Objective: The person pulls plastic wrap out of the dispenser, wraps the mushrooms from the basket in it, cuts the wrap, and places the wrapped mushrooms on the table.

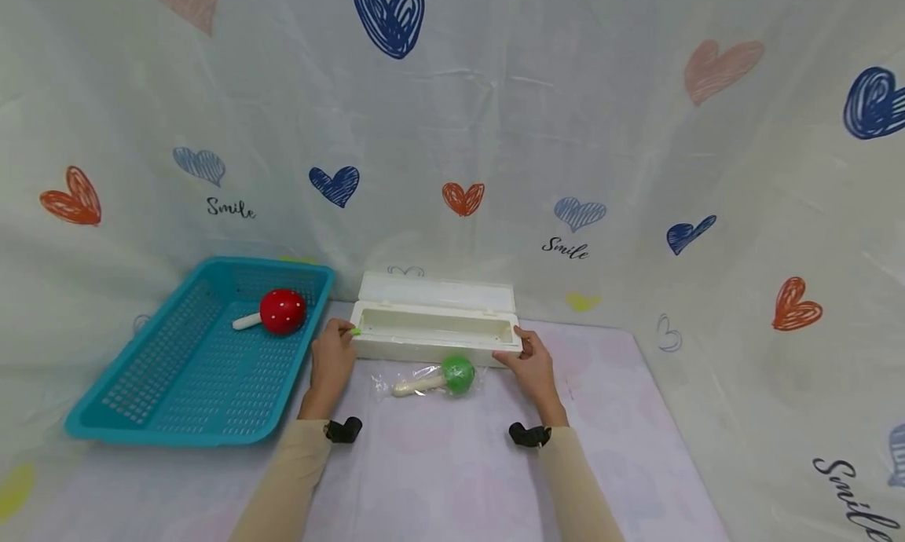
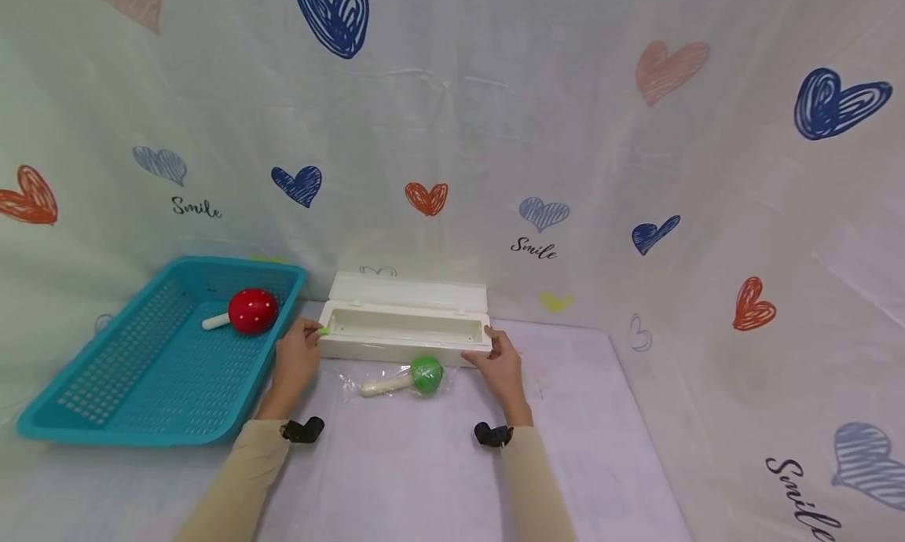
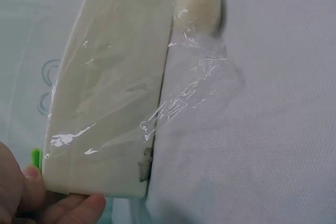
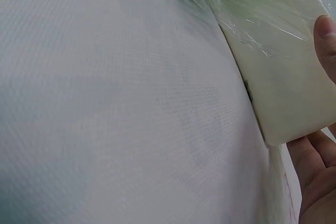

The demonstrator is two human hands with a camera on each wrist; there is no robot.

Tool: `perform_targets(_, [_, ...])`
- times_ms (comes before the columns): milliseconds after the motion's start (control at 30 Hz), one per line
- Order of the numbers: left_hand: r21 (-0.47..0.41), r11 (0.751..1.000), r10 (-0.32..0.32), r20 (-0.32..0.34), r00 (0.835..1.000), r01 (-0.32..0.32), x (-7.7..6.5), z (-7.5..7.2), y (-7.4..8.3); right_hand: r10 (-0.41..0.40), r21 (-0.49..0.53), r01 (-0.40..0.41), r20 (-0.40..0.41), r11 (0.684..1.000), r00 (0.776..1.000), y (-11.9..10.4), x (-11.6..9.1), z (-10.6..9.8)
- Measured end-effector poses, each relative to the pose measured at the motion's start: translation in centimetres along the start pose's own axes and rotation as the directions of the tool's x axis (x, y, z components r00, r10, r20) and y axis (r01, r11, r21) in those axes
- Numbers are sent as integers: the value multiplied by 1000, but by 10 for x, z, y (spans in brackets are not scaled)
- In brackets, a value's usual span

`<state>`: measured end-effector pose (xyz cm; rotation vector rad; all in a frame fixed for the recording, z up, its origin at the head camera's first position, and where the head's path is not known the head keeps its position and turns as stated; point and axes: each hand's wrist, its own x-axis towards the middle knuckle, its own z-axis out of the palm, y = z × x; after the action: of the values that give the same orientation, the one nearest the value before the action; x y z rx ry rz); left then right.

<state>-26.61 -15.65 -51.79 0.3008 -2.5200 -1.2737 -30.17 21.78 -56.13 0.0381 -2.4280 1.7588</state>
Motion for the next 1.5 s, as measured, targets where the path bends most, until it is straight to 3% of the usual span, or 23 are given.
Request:
perform_targets(200, [-43,999,-18,1,1000,18,-11,0,1,-10,-48,11,24,999,1000,-7,-1,7])
perform_targets(333, [-43,998,37,-46,998,-39,-38,1,3,-58,-180,57,2,982,998,-18,-12,22])
perform_targets(400, [-40,996,84,-43,996,-85,-53,6,5,-139,-238,122,-55,964,989,-22,-23,29])
perform_targets(500, [-21,988,155,21,988,-154,-66,15,7,-336,-341,279,-121,898,934,-28,-41,41])
perform_targets(600, [14,977,210,104,972,-212,-67,24,7,-519,-444,428,-104,787,848,-33,-55,54])
perform_targets(700, [63,962,253,155,955,-265,-68,33,6,-574,-447,503,-29,739,818,-35,-66,65])
perform_targets(767, [77,953,279,167,946,-294,-69,39,5,-566,-418,520,19,745,824,-34,-70,70])
perform_targets(900, [62,948,295,187,937,-311,-69,44,5,-504,-364,504,102,784,858,-29,-74,76])
perform_targets(1067, [-4,966,251,253,934,-259,-69,48,4,-398,-279,420,133,864,908,-23,-75,78])
perform_targets(1200, [-40,974,226,292,929,-225,-66,52,0,-357,-259,385,151,886,922,-21,-75,76])
perform_targets(1500, [-120,991,89,252,964,-60,-62,58,-4,-333,-257,361,148,896,931,-21,-72,75])
